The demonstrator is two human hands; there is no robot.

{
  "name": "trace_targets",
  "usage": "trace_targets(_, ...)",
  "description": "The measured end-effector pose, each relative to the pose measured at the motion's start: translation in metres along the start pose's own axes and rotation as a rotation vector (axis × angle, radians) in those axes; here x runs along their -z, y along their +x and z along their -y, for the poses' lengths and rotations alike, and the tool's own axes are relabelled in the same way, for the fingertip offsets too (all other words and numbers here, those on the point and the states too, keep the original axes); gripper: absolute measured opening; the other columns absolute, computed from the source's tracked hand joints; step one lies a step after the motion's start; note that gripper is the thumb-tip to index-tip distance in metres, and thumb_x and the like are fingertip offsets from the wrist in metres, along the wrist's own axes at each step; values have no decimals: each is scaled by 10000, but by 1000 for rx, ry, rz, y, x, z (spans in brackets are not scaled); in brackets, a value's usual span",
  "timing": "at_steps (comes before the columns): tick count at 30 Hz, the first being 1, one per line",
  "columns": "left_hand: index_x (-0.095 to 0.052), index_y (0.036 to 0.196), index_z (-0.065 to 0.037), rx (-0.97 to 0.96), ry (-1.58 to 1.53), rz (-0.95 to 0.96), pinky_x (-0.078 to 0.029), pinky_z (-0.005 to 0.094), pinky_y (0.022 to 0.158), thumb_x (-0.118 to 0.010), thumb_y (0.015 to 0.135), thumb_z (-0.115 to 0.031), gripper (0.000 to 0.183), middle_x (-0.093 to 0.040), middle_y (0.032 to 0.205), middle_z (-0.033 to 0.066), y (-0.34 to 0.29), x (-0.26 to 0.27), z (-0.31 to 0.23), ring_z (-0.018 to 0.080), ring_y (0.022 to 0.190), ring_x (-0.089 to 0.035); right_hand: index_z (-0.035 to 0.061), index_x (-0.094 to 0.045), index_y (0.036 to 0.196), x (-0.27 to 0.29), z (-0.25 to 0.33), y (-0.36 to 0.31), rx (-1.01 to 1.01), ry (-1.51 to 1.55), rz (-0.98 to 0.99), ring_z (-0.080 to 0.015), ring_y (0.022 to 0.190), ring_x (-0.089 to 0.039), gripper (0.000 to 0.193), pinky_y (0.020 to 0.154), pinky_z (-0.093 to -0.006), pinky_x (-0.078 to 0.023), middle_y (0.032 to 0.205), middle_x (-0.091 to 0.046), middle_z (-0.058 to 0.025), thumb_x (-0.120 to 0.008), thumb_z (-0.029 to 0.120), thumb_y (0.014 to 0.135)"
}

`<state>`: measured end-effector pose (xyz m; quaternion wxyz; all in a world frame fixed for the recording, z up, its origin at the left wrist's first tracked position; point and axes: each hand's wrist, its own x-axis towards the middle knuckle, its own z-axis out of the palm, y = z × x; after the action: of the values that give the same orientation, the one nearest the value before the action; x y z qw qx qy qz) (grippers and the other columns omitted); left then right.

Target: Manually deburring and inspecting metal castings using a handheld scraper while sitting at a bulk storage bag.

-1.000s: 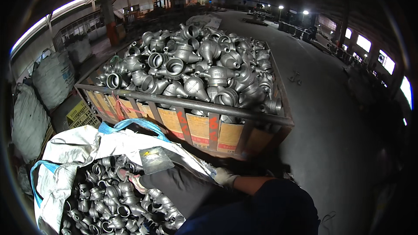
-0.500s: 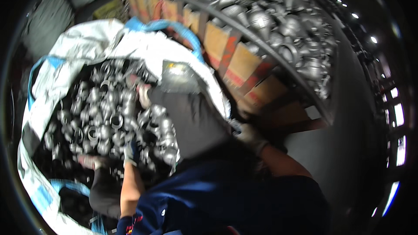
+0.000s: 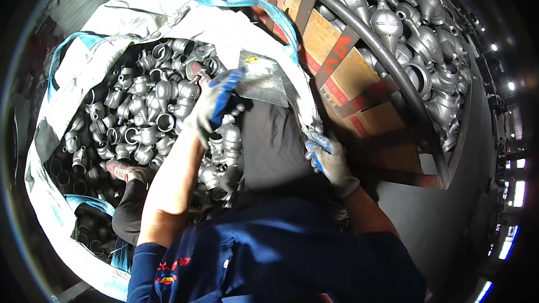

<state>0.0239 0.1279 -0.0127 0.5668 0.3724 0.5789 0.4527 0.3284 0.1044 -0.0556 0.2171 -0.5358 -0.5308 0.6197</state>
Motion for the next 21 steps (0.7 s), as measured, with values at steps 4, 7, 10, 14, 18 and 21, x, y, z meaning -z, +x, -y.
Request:
trace_targets(4,-447,1294,8,22,-68,-5,-513,224,554,-568,927,-227,452,-639,923,119,15,-11,10,137,648,-626,-8,-533,1205,-5,13,3,44,81,0,-54,507,-494,279,443,-205,-412,740,-593,-58,-500,92,946)
trace_targets(7,-442,1294,33,-153,-353,31,-411,289,981,-524,926,-120,407,-553,1229,128,6,-4,28,186,1135,-519,-5,-545,1209,-12,30,7,62,166,-4,-58,491,-482,294,429,-210,-402,725,-599,-61,-522,107,938)
trace_targets(10,-444,1305,26,-310,-351,-69,-381,288,1005,-545,905,-85,427,-512,1280,109,-28,-3,43,169,1152,-493,2,-557,1208,-20,55,14,103,259,7,-55,480,-465,306,420,-209,-388,727,-605,-54,-551,125,928)
trace_targets(14,-326,1405,-27,-368,-542,-87,-369,318,1015,-602,871,-80,603,-445,1347,109,-93,-2,49,182,1232,-427,-3,-497,1277,-43,78,19,158,265,136,-40,501,-459,384,435,-183,-374,815,-617,-51,-560,123,920)
trace_targets(18,-310,1425,-39,-318,-442,-299,-360,243,993,-578,819,90,675,-336,1444,46,-139,8,56,117,1264,-363,-20,-480,1290,-84,84,22,126,375,384,-29,518,-477,438,419,-181,-388,908,-632,-41,-602,49,874)
trace_targets(21,-244,1460,-68,-358,-489,-360,-390,242,959,-591,802,86,760,-331,1449,43,-164,18,63,111,1271,-349,-7,-504,1274,-115,83,26,111,387,489,-25,505,-484,452,402,-179,-393,891,-623,-20,-629,-2,840)
